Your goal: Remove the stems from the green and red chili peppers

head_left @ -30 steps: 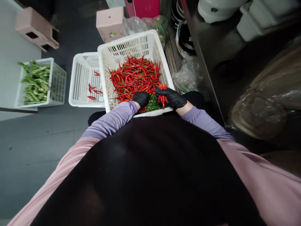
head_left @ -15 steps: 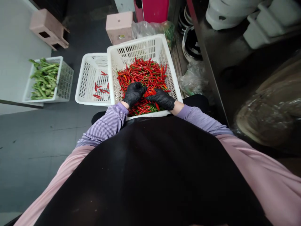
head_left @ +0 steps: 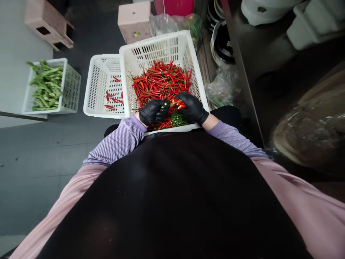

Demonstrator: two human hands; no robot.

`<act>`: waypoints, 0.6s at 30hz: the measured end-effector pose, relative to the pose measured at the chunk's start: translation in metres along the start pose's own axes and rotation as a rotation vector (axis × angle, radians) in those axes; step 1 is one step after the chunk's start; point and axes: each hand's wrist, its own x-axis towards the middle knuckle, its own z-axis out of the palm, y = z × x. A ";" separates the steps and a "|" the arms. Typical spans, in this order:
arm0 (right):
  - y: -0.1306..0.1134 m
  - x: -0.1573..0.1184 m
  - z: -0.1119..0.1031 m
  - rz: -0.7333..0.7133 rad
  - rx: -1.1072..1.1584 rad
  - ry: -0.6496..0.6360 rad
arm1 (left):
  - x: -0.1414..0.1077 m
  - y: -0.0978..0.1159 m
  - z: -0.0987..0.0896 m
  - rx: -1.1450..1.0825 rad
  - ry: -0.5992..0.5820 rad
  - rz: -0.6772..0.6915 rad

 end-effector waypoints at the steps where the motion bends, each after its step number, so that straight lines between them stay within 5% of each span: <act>1: 0.003 0.002 -0.007 0.023 0.066 0.089 | -0.001 -0.005 -0.003 0.006 0.029 -0.037; 5: 0.017 0.002 -0.025 0.276 0.472 0.259 | -0.010 -0.030 -0.009 0.369 0.171 0.011; 9: 0.020 -0.003 -0.018 0.471 0.613 0.182 | -0.025 -0.049 0.005 0.704 0.013 0.135; 12: 0.017 -0.004 -0.006 0.486 0.584 0.174 | -0.027 -0.051 0.012 0.715 0.009 0.134; 18: 0.006 -0.005 0.017 0.386 0.441 0.138 | -0.018 -0.030 -0.004 0.440 0.223 0.094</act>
